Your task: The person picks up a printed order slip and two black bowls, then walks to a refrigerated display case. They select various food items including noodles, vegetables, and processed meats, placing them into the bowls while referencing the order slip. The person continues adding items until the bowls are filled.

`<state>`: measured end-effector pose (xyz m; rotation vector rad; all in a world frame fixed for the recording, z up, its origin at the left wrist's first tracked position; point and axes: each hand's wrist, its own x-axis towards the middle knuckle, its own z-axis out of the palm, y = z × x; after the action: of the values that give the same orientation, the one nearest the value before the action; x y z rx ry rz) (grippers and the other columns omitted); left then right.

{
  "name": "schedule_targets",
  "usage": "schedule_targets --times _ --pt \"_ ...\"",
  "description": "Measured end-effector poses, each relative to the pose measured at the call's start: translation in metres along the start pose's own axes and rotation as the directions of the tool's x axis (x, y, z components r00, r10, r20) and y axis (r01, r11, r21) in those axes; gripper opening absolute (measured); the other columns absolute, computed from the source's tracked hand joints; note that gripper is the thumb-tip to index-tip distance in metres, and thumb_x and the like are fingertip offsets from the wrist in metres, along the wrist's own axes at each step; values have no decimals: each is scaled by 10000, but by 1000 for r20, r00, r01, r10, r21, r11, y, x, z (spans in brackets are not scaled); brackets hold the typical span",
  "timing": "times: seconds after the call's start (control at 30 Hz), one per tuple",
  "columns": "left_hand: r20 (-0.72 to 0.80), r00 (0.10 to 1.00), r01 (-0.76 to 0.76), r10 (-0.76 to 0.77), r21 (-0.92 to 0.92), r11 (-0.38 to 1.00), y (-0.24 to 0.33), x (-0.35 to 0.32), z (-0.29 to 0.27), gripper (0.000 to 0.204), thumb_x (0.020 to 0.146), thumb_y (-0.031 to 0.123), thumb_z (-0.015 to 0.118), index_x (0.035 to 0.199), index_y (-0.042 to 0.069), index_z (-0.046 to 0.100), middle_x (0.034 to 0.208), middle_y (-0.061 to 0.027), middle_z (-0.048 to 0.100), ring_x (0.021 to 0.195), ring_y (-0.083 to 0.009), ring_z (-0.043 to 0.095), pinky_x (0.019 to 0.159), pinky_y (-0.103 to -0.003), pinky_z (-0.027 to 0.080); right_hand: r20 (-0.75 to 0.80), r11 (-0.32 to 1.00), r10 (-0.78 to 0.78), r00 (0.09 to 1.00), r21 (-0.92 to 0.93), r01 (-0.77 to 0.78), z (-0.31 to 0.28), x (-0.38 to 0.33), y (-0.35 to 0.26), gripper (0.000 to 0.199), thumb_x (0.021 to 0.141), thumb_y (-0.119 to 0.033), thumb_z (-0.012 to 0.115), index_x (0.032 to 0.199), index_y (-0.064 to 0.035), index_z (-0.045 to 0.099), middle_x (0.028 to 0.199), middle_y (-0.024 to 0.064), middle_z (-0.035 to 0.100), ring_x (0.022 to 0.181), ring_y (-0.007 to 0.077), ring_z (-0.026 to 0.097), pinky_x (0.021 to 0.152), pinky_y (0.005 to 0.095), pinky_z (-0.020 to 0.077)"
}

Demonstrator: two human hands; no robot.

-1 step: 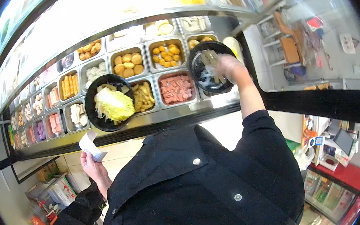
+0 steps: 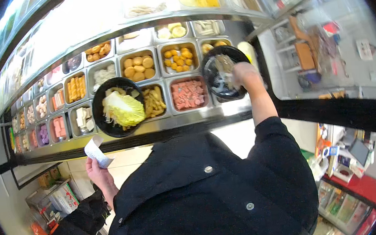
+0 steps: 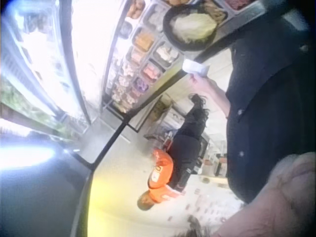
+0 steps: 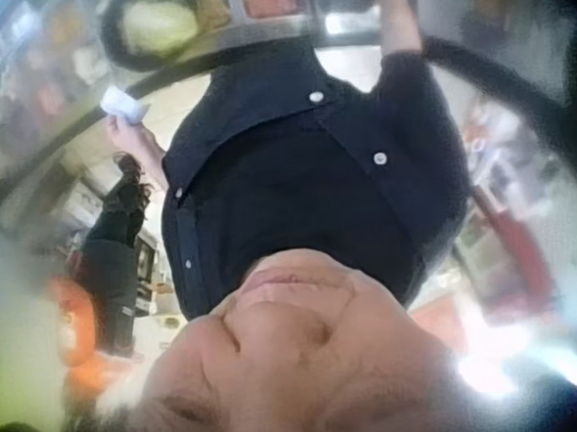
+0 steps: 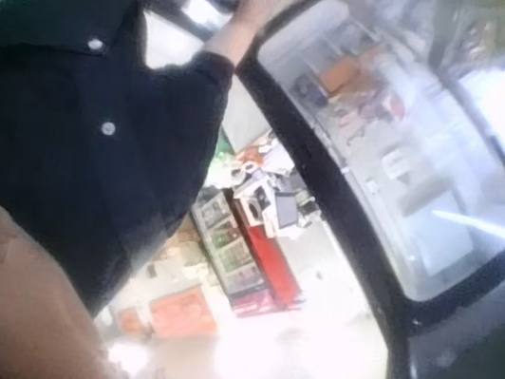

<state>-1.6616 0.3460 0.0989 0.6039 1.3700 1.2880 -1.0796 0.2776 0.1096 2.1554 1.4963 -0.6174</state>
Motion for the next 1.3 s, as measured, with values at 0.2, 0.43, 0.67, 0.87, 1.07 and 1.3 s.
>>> schedule_targets --times 0.2,0.43,0.67,0.87,1.07,1.3 --pt "-96 995 -43 35 -83 996 3 40 -25 194 836 -25 498 1028 -3 517 946 -72 576 846 -129 545 776 -254 445 -116 985 172 978 12 -172 -97 8 -103 403 762 -388 562 846 -3 650 882 237 608 832 365 597 734 416 472" --pt "-126 991 11 -32 -160 987 7 81 -37 197 850 -20 477 1046 -20 489 978 -123 599 859 -167 601 777 -290 492 -566 774 -409 716 201 600 -257 42 -271 158 789 -164 567 847 -44 652 822 123 640 751 275 618 674 349 493" --pt "-232 971 28 -63 -151 988 8 105 -56 193 849 -14 482 1043 -20 490 985 -115 587 849 -169 595 766 -288 493 -452 656 -698 555 -93 749 -341 166 -430 228 793 -128 583 1014 -98 628 981 105 632 927 279 582 822 359 455" --pt "-300 948 57 -104 -159 986 4 119 -65 187 848 -7 497 1033 -22 491 972 -104 581 855 -160 586 774 -283 487 -243 418 -902 358 -282 863 -344 227 -487 263 740 -106 554 982 -60 646 968 128 639 929 284 581 816 363 451" --pt "-259 953 117 -159 -173 978 -5 137 -59 171 850 -12 497 1020 -25 489 956 -111 583 854 -168 586 769 -297 494 -153 466 -883 444 -165 869 -328 269 -496 147 671 -82 591 807 -46 630 766 129 611 644 250 547 655 357 455" --pt "-272 947 139 -173 -140 980 -6 151 -56 171 848 -16 490 1019 -13 491 955 -104 581 851 -167 585 774 -298 492 -357 289 -795 492 490 822 -353 273 -453 180 753 -170 676 843 -32 602 846 60 589 802 172 544 739 300 472"
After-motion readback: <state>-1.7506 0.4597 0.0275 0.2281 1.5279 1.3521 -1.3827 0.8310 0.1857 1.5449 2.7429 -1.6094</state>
